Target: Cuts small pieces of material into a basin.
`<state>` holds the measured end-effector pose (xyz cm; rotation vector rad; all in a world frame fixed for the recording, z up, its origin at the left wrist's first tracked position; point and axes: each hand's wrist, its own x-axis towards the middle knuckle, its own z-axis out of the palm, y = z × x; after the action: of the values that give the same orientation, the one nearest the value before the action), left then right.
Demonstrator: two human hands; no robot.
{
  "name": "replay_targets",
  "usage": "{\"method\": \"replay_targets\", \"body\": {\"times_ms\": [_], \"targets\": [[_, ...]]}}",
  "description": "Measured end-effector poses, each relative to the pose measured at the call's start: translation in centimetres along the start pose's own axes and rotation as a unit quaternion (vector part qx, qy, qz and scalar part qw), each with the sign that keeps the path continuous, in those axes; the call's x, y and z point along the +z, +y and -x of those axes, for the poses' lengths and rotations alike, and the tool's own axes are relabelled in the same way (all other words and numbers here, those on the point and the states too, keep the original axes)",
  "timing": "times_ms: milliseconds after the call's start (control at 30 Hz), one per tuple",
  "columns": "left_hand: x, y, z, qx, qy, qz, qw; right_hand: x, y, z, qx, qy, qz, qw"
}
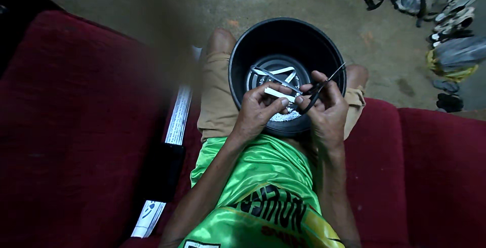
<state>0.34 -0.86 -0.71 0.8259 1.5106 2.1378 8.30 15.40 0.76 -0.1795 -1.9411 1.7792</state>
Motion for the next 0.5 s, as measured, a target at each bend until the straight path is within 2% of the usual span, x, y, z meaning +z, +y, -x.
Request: {"method": "replay_targets", "body": {"times_ms": [300, 500], "targets": [[0.70, -0.29, 0.20, 0.006, 0.046, -0.010, 0.999, 0.35, 0.16, 0.15, -0.006, 0.005, 0.023, 1.000], [0.58, -0.67, 0.13, 0.006, 0.048, -0.004, 0.999, 0.51, -0.03, 0.21, 0.001, 0.009, 0.015, 1.000]]}}
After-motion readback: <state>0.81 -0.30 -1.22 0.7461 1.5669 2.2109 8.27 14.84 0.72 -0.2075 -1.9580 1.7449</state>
